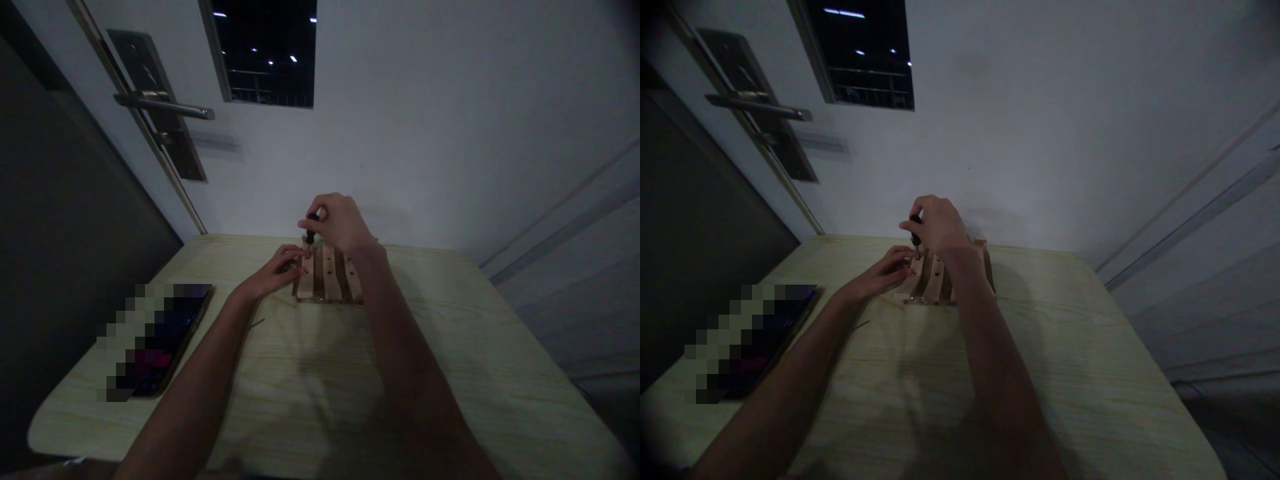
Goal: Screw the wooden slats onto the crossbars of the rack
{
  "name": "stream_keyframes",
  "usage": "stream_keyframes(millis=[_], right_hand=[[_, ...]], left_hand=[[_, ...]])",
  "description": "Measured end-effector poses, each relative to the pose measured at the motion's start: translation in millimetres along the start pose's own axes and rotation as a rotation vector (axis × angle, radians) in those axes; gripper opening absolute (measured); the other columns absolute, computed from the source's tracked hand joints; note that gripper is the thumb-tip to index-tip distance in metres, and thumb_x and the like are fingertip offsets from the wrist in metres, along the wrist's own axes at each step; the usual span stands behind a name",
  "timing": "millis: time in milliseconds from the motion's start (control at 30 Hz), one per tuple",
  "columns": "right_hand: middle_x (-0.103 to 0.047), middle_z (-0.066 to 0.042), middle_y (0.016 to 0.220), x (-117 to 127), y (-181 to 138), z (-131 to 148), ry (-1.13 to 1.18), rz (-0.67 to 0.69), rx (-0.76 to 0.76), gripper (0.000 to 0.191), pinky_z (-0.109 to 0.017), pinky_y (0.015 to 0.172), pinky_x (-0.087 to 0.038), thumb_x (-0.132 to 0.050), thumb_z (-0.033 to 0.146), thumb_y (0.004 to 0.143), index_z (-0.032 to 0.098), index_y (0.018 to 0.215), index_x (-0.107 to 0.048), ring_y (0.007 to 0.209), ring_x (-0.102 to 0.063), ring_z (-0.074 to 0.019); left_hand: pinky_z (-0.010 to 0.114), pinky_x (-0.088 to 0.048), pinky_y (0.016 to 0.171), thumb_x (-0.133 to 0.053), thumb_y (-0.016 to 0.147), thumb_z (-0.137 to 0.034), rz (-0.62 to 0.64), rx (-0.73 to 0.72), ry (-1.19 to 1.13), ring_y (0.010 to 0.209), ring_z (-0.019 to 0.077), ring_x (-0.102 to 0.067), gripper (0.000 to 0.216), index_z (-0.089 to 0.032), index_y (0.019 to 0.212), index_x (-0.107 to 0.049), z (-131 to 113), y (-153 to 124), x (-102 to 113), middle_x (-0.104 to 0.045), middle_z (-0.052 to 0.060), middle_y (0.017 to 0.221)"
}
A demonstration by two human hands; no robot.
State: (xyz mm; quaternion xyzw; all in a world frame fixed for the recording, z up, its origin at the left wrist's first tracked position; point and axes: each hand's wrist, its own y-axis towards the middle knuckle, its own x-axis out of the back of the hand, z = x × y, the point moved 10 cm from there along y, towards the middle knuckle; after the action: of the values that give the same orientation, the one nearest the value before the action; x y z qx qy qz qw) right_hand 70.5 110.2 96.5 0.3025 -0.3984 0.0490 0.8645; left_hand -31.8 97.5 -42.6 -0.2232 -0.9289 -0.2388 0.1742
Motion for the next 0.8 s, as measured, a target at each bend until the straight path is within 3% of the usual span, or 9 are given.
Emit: stream_keyframes(millis=[267, 433, 633, 800], right_hand=[[-0.056, -0.002, 0.069, -2.1, 0.7, -4.1, -0.074, -0.011, -0.032, 0.029, -0.026, 0.060, -0.033, -0.069, 0.040, 0.072, 0.015, 0.064, -0.057, 0.063, -0.045, -0.0105], [-0.058, -0.001, 0.071, -4.2, -1.1, -1.5, -0.135, -0.028, -0.020, 0.012, -0.027, 0.063, -0.034, -0.061, 0.031, 0.078, 0.019, 0.077, -0.060, 0.063, -0.046, -0.0121], [-0.061, 0.000, 0.075, -15.0, -0.9, 8.0, -0.041, 0.063, 0.038, 0.013, -0.025, 0.065, -0.036, -0.064, 0.033, 0.078, 0.020, 0.078, -0.064, 0.066, -0.049, -0.0114], [-0.064, -0.002, 0.078, -14.1, -1.6, 11.8, 0.019, 0.151, 0.049, 0.012, -0.024, 0.066, -0.038, -0.057, 0.020, 0.083, 0.017, 0.086, -0.068, 0.064, -0.051, -0.0100]], left_hand=[[0.032, -0.043, 0.093, -0.055, 0.086, -0.035, -0.011, 0.022, -0.036, 0.107, 0.0164, -0.044, 0.029, -0.029, 0.114, -0.055, -2.1, 0.0, -0.6, -0.041, 0.004, 0.116], [0.033, -0.042, 0.093, -0.055, 0.086, -0.035, -0.009, 0.013, -0.005, 0.107, 0.0172, -0.045, 0.029, -0.028, 0.114, -0.056, -3.6, 0.2, -0.2, -0.042, 0.005, 0.115], [0.037, -0.041, 0.098, -0.054, 0.086, -0.037, 0.001, 0.001, 0.023, 0.110, 0.0189, -0.043, 0.032, -0.029, 0.117, -0.054, -3.7, 0.2, -0.6, -0.043, 0.005, 0.116], [0.040, -0.036, 0.104, -0.054, 0.086, -0.036, -0.011, -0.025, 0.018, 0.117, 0.0198, -0.041, 0.029, -0.029, 0.115, -0.054, -4.4, 0.4, -0.2, -0.042, 0.005, 0.118]])
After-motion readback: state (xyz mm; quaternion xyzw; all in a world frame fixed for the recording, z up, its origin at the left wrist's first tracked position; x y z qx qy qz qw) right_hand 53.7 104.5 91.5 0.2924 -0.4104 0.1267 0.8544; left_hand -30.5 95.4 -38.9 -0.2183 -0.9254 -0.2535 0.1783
